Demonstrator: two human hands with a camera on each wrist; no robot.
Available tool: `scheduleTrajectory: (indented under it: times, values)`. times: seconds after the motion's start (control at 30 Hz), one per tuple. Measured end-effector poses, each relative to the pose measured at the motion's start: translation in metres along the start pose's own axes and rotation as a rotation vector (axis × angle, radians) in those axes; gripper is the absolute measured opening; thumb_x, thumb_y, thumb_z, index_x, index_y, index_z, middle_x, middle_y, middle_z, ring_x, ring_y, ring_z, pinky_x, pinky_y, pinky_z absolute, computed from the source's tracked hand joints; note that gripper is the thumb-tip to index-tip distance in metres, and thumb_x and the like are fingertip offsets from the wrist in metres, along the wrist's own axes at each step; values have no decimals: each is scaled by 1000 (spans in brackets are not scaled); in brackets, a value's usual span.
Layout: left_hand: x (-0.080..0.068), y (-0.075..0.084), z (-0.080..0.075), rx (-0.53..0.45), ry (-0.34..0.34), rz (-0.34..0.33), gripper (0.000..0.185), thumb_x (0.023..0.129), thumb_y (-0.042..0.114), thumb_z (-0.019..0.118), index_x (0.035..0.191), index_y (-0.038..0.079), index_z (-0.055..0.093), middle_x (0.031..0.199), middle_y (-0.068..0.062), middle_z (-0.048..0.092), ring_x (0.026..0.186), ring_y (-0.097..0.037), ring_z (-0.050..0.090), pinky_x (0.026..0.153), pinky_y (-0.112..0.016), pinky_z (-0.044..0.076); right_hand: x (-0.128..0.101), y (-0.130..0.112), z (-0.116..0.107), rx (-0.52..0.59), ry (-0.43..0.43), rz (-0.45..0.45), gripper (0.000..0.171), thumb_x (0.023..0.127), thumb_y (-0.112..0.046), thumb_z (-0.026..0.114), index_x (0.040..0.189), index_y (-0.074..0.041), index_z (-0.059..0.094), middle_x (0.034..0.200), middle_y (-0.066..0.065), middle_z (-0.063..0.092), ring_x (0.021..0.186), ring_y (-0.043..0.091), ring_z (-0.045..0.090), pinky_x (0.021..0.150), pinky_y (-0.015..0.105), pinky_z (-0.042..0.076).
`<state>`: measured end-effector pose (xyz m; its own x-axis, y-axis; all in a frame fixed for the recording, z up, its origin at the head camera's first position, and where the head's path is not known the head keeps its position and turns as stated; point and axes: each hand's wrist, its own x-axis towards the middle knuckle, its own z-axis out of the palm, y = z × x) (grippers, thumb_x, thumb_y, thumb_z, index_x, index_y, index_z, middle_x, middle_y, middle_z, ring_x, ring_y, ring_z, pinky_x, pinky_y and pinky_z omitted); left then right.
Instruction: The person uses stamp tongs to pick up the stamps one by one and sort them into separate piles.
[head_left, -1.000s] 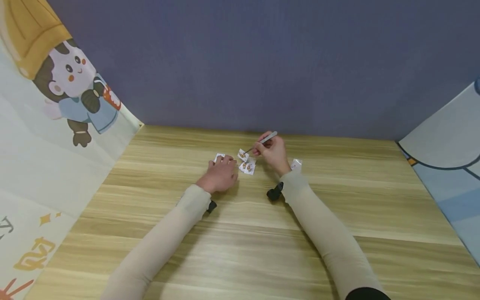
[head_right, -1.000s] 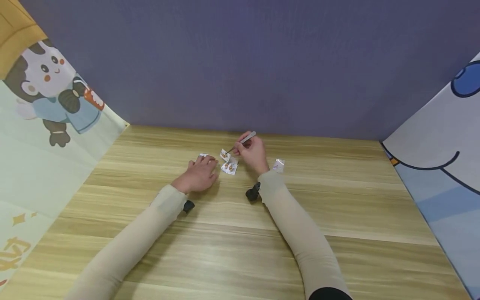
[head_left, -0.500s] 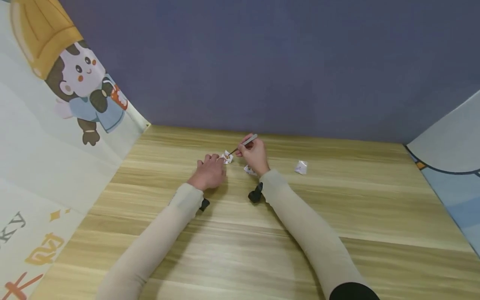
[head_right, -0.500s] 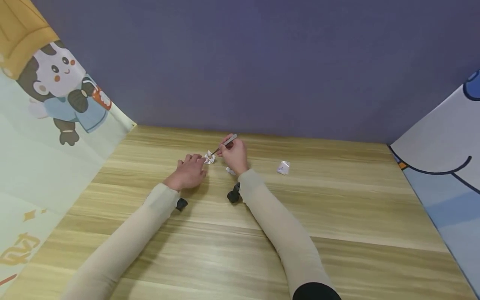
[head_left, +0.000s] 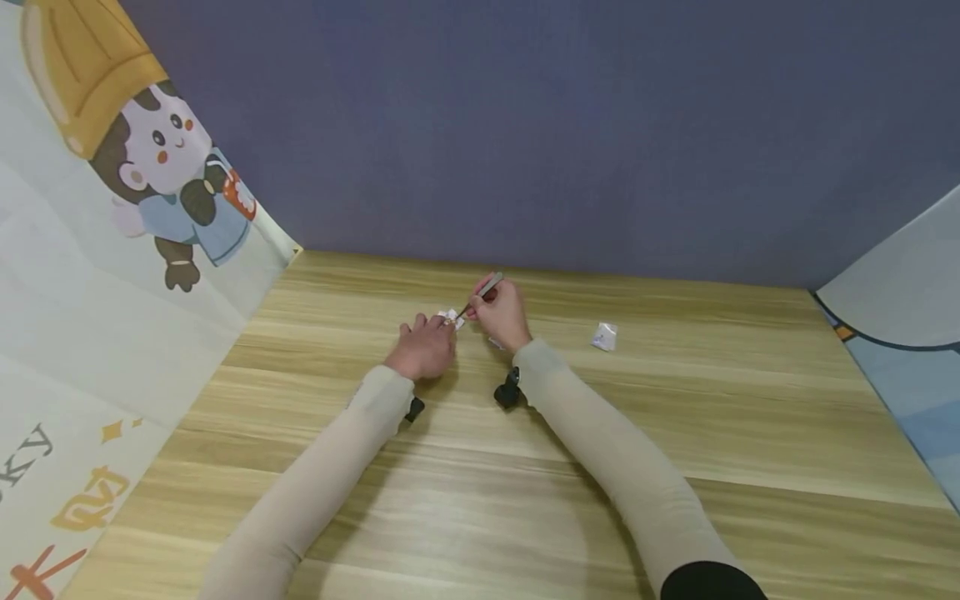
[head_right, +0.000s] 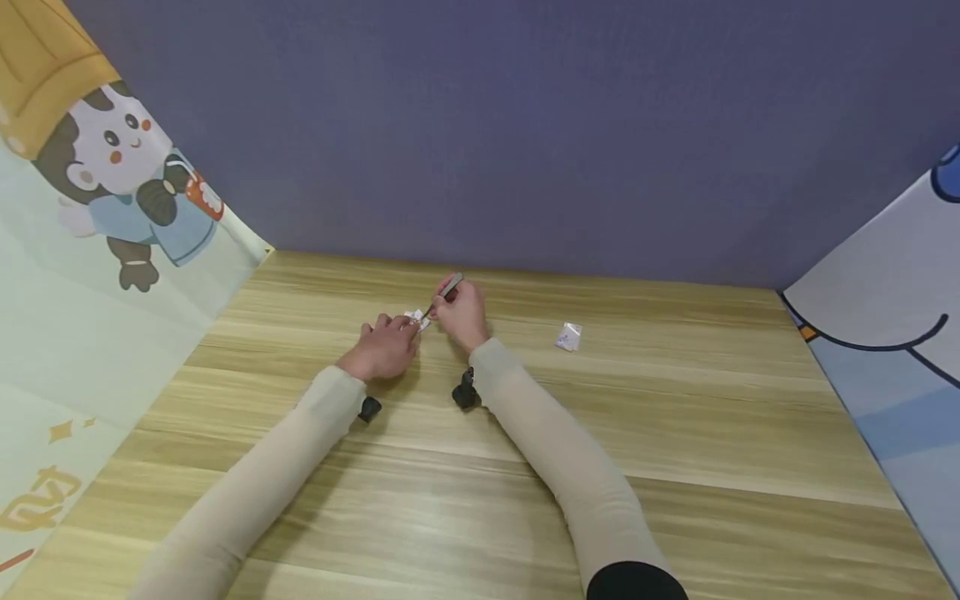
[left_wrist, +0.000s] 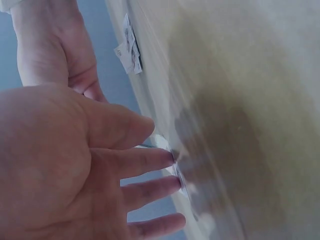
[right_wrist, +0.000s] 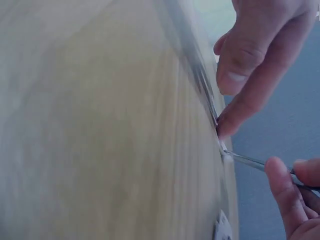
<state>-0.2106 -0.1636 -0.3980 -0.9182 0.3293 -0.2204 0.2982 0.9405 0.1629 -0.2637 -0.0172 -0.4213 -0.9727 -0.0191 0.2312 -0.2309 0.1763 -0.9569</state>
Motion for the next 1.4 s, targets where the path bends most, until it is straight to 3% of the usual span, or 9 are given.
scheduleTrajectory:
  times: [0.23, 0.43, 0.57, 0.77, 0.9, 1.07, 1.4]
  values:
    - [0, -3, -3, -20, -36, -6, 51, 100, 26, 38, 146, 4, 34, 151, -10, 29, 131, -35, 25, 100, -58, 23, -1, -6, -24, 20, 24, -15, 9, 87, 6, 61, 86, -2, 56, 77, 15, 63, 69, 31, 66, 65, 45, 54]
    - [0, -2, -5, -46, -25, 8, 50, 99, 22, 37, 146, 4, 34, 152, -11, 25, 135, -35, 21, 102, -58, 21, -3, -7, -55, -39, -2, -49, 9, 87, 3, 63, 94, 1, 57, 81, 16, 65, 73, 31, 66, 67, 47, 54]
    - [0, 7, -4, -50, -7, 56, 50, 99, 23, 39, 145, 6, 36, 152, -11, 25, 136, -34, 19, 103, -57, 21, -5, -3, -77, -103, -34, -23, 17, 87, 0, 65, 101, 5, 56, 86, 16, 66, 76, 27, 66, 67, 39, 54]
    - [-1, 22, -1, -77, -7, 160, 48, 99, 23, 41, 145, 10, 37, 151, -7, 28, 136, -31, 22, 103, -54, 21, -9, 1, -101, -245, -107, -30, 14, 85, -10, 70, 93, -4, 60, 86, 10, 66, 80, 21, 65, 70, 33, 53]
    - [0, 28, 2, -79, -35, 234, 46, 101, 22, 40, 146, 14, 37, 152, -4, 27, 137, -28, 21, 104, -58, 19, -12, 2, -110, -282, -182, -50, 12, 84, -10, 72, 90, -6, 62, 85, 8, 65, 78, 21, 64, 70, 34, 52]
    - [1, 36, 6, -66, -56, 334, 43, 102, 23, 39, 144, 16, 41, 151, -3, 30, 136, -29, 23, 101, -57, 22, -13, 7, -116, -300, -202, -75, 12, 83, -9, 72, 91, -5, 63, 85, 7, 65, 77, 21, 63, 70, 34, 51]
    - [4, 45, 11, -20, -64, 324, 43, 102, 27, 39, 144, 18, 42, 151, -2, 31, 136, -26, 23, 98, -49, 26, -18, 8, -121, -313, -182, -51, 12, 82, -5, 72, 90, -4, 63, 85, 9, 65, 81, 23, 64, 76, 34, 51]
